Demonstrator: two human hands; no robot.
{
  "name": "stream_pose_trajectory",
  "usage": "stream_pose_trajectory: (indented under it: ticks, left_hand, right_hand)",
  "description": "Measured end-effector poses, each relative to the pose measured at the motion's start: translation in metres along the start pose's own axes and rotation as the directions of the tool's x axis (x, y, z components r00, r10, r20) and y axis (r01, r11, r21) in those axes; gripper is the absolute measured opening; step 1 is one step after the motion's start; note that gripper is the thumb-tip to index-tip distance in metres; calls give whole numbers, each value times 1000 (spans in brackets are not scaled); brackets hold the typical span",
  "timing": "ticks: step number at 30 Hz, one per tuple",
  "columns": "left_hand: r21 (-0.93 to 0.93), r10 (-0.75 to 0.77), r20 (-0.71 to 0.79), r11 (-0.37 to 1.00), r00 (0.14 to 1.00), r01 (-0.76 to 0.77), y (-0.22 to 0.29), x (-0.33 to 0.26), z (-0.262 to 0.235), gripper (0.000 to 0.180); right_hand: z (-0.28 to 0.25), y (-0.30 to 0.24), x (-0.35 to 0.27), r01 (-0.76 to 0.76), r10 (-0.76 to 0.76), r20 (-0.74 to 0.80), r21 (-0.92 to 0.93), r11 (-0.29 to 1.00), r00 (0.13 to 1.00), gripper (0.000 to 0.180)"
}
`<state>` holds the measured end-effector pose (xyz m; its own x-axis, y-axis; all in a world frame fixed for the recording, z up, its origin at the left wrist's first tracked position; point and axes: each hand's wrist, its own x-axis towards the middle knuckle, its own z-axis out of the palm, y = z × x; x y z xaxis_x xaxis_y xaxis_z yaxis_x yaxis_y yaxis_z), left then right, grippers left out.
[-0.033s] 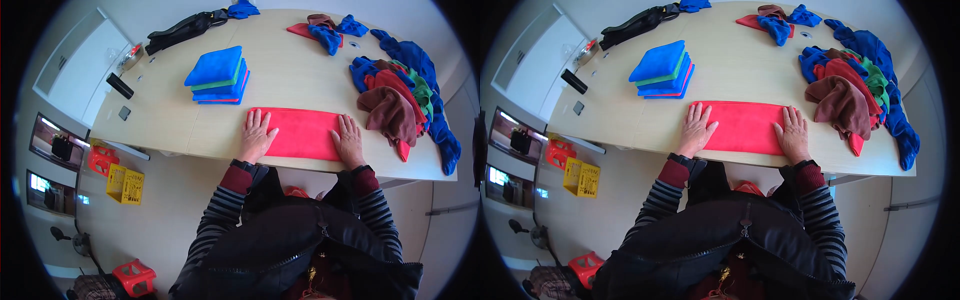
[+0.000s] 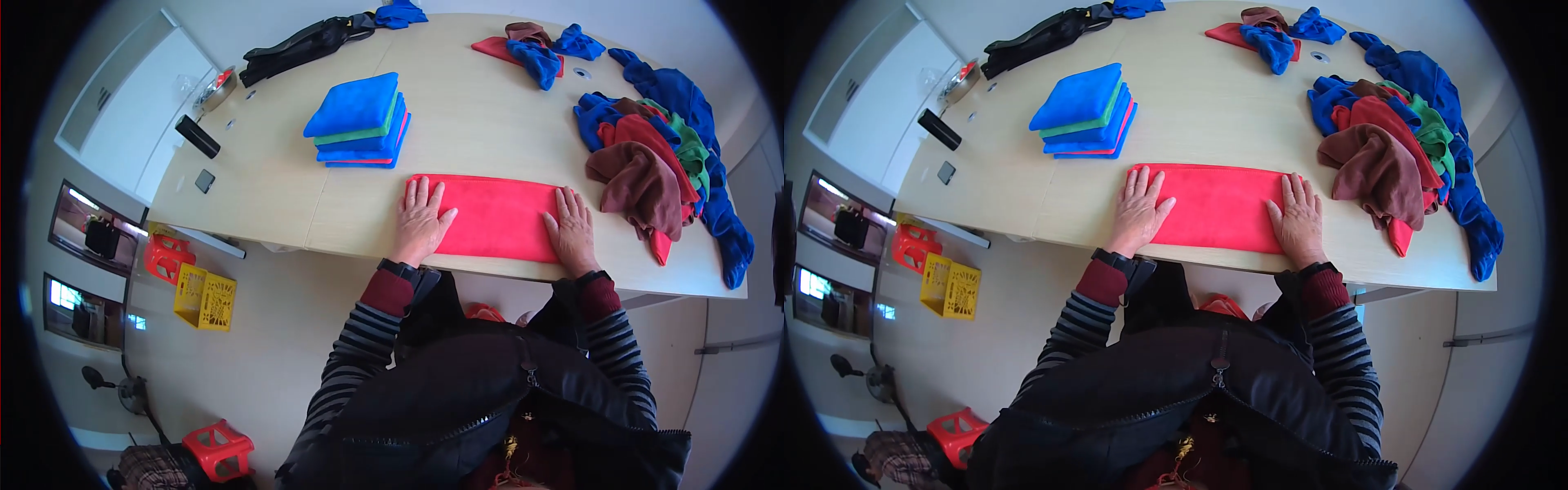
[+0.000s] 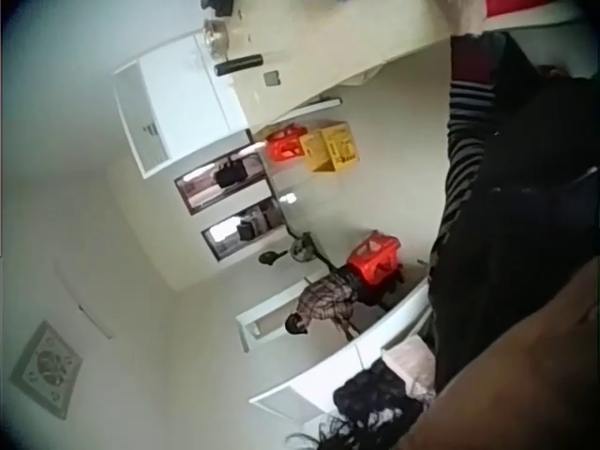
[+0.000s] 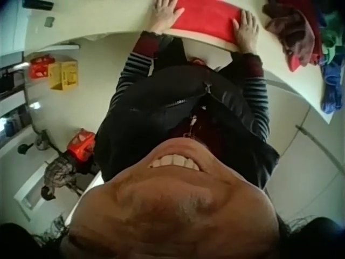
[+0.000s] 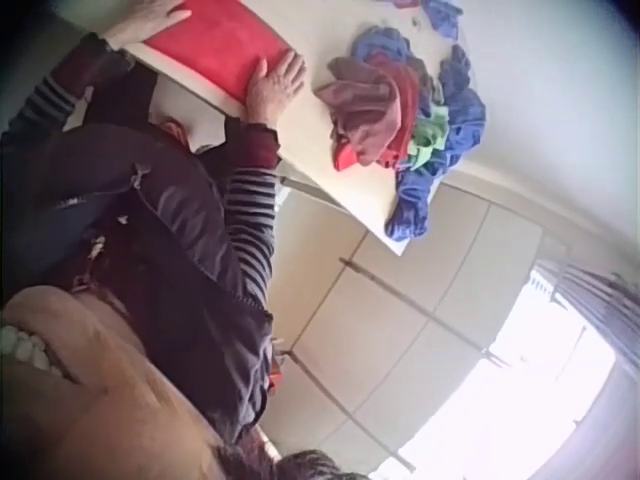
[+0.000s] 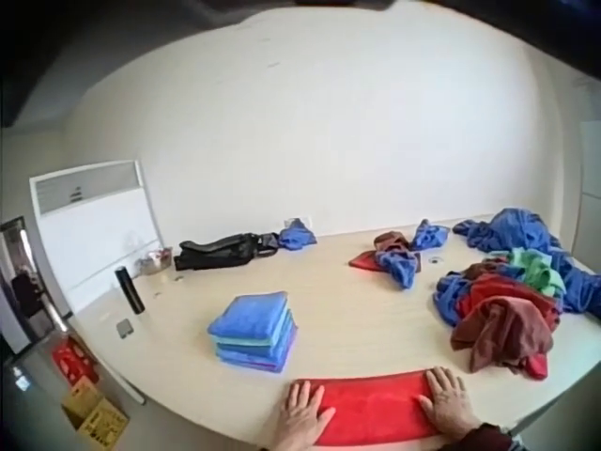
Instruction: The person folds a blue cloth by hand, places it on a stack, and then picks up a red cloth from a pile. They spread the red cloth out, fold it into a smaller square, and place it on the table.
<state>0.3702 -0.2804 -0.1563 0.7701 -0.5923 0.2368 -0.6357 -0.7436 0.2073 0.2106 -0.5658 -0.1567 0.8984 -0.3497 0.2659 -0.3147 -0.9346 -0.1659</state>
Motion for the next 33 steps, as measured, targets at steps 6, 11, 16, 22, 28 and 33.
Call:
stream_pose_trajectory:
  ticks: [6,11,16,22,28,33]
  left_hand:
    - [58,-22,29,998,999,20,3,-10,-6,69]
    - [44,-21,26,999,999,20,9,-14,-8,70]
    - [23,-24,25,999,999,23,12,-17,-8,69]
    - [54,-7,-2,999,1000,7,15,-20,-15,68]
    - [-7,148,-59,989,987,-149,51,-21,-16,65]
    - [-2,176,-5,984,984,-176,51,-22,-4,63]
  right_hand:
    - [-3,2,-11,-26,26,0,-5,1000,1000,63]
    - [-2,7,-18,-31,31,0,-6,1000,1000,62]
    - [-6,10,-23,-38,38,10,7,999,999,62]
    - [-25,-6,-25,-12,12,-3,-168,986,1000,60]
    - [-35,-78,-16,159,-159,-3,35,987,987,59]
    - [-12,-101,-13,257,-263,53,101,961,963,59]
